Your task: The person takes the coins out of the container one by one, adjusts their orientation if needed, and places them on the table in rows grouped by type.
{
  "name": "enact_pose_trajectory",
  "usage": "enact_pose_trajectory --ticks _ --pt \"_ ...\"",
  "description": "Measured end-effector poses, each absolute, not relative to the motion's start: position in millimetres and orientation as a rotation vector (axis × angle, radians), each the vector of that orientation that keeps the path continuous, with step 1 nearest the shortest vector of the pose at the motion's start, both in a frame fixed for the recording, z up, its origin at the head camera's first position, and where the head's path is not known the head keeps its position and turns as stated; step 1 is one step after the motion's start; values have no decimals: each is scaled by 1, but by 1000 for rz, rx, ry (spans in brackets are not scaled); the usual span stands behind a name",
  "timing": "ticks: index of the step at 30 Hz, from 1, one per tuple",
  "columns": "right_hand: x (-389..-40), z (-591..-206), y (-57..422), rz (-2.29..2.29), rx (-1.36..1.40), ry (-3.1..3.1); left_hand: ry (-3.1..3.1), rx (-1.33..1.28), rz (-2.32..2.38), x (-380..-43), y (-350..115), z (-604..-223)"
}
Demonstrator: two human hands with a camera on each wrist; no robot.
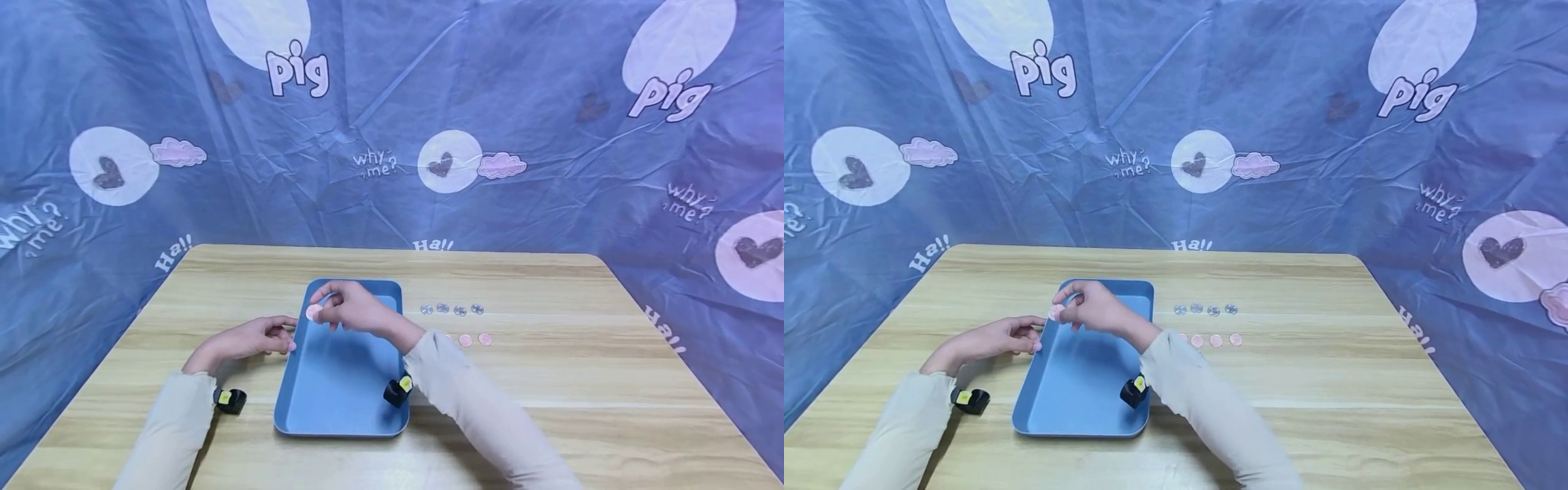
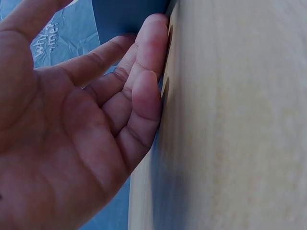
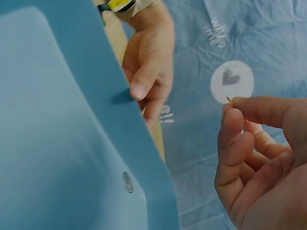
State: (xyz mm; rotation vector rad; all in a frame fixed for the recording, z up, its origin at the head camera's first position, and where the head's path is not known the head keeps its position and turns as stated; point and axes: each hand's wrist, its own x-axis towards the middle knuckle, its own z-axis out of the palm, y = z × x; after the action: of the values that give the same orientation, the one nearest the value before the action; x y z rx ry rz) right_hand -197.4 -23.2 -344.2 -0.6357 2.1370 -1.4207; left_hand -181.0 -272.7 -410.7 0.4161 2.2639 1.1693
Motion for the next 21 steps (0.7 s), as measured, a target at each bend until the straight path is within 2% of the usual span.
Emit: enact_pose_trajectory --ticks 12,21 --pt "-196 -309 35 -1548 -705 2122 2244 437 1226 -179 -272 -412" --pt "-198 -305 99 -1486 -719 2245 2251 458 1208 -180 -273 -411"
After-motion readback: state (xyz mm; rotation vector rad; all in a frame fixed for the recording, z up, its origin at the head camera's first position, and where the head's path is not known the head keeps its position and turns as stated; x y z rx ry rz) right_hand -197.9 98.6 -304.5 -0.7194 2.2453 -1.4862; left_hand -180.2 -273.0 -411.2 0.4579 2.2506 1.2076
